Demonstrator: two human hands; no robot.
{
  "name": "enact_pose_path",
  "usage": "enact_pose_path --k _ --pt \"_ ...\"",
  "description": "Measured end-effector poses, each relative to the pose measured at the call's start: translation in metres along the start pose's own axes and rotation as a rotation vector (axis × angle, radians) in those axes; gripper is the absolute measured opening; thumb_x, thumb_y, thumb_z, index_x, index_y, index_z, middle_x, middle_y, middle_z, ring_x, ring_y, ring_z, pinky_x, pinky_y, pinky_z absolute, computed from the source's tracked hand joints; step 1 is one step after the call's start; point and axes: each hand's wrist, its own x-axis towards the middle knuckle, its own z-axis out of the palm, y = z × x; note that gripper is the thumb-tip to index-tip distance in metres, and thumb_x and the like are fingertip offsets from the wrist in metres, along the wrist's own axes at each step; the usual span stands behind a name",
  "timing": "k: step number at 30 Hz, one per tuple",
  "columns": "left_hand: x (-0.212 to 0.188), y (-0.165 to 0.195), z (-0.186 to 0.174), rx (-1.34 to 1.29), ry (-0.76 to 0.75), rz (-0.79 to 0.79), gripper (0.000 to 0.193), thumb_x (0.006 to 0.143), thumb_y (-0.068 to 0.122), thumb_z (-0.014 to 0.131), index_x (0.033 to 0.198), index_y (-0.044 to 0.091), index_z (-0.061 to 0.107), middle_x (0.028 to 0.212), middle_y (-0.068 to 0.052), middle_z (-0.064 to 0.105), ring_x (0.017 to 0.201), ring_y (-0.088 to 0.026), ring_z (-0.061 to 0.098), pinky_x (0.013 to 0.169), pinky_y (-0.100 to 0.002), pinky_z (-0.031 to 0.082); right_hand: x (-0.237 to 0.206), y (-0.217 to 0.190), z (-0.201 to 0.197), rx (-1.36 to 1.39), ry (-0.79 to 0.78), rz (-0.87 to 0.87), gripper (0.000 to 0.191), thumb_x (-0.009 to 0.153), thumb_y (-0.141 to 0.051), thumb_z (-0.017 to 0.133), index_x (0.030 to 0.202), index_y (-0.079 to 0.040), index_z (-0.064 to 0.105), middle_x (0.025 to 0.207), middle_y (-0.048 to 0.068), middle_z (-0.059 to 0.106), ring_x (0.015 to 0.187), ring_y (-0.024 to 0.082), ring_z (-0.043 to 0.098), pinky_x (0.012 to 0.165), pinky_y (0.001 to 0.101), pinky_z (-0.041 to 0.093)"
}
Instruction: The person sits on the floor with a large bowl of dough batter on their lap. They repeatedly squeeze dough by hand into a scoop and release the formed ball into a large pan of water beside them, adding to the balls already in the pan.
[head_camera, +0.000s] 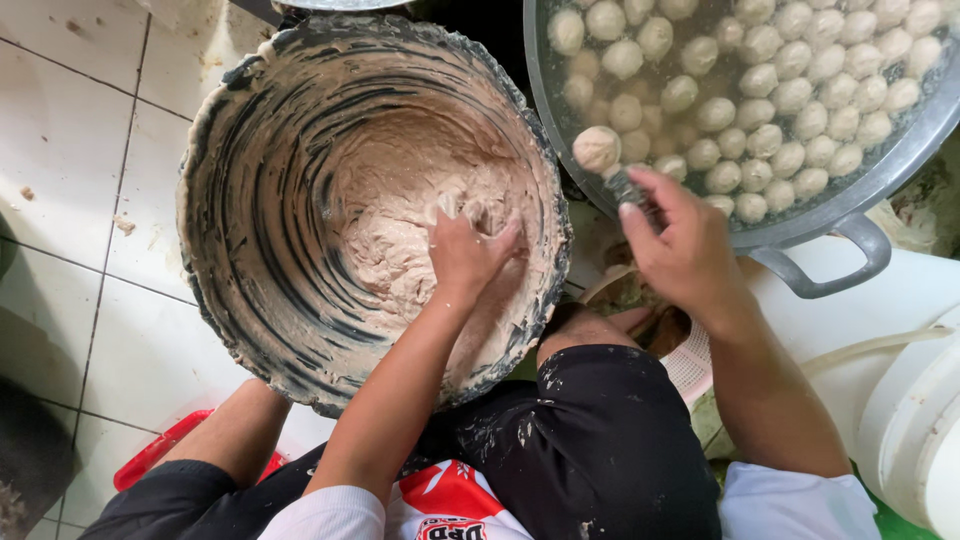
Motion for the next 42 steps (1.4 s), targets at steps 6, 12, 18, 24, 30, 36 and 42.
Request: enact_pose_path --k 6,12,18,24,30,36,42 --pt "-0.012 -0.004 0.009 -0.436 0.014 0.010 0.024 0.087 0.026 0.080 0.099 0.007 0.071 0.090 -0.016 0.073 0.082 -0.034 0.073 0.074 -0.043 0.059 0.013 0.004 -0.006 -0.184 0.162 -0.228 0.026 0.107 -0.011 0.068 0.132 -0.003 0.068 0.106 0.015 0.073 0.087 0.018 0.069 0.078 0.0315 0.055" --pt "-0.012 0.007 0.007 -0.457 0.015 0.008 0.026 0.084 0.025 0.083 0.091 0.007 0.066 0.074 -0.013 0.068 0.066 -0.031 0.073 0.060 -0.039 0.058 -0.017 -0.011 0.021 -0.031 -0.173 -0.055 0.038 0.098 -0.012 0.066 0.135 -0.006 0.067 0.100 0.015 0.073 0.077 0.019 0.066 0.069 0.0319 0.052" --pt "-0.013 0.018 0.006 -0.243 -0.082 0.033 0.013 0.079 0.019 0.077 0.085 0.012 0.068 0.078 -0.013 0.070 0.074 -0.034 0.071 0.068 -0.042 0.058 -0.017 -0.007 0.040 0.226 -0.388 -0.026 0.039 0.101 -0.012 0.061 0.139 -0.002 0.060 0.101 0.008 0.073 0.086 0.008 0.065 0.074 0.0262 0.054" --pt "-0.006 -0.027 -0.017 -0.176 -0.155 -0.358 0.045 0.077 0.043 0.082 0.102 0.007 0.073 0.083 -0.013 0.074 0.079 -0.033 0.070 0.077 -0.047 0.054 0.009 0.016 0.027 0.474 -0.471 0.293 0.041 0.099 -0.012 0.057 0.139 -0.004 0.058 0.088 0.002 0.068 0.054 0.005 0.051 0.046 0.0223 0.042" --pt "-0.020 -0.108 -0.013 -0.090 0.224 -0.776 0.056 0.079 0.039 0.083 0.113 -0.004 0.071 0.103 -0.023 0.074 0.097 -0.036 0.071 0.089 -0.045 0.053 0.049 0.038 0.002 -0.056 0.121 -0.084 0.039 0.104 -0.014 0.068 0.141 -0.003 0.064 0.100 0.011 0.070 0.072 0.019 0.064 0.067 0.0318 0.050" --pt "-0.022 -0.070 0.013 -0.392 -0.064 -0.449 0.052 0.083 0.039 0.079 0.115 -0.001 0.068 0.103 -0.019 0.075 0.096 -0.031 0.074 0.088 -0.040 0.058 0.058 0.037 -0.010 -0.609 0.384 -0.363 0.025 0.101 -0.012 0.074 0.125 -0.006 0.070 0.102 0.015 0.071 0.089 0.034 0.069 0.076 0.0409 0.053" --pt "-0.001 -0.002 0.001 -0.306 -0.039 0.027 0.026 0.086 0.025 0.081 0.089 0.002 0.068 0.085 -0.020 0.068 0.081 -0.039 0.067 0.074 -0.046 0.054 0.030 0.012 -0.004 -0.083 0.191 -0.027 0.017 0.107 -0.013 0.063 0.121 -0.005 0.064 0.096 0.013 0.073 0.078 0.017 0.068 0.068 0.0336 0.054"
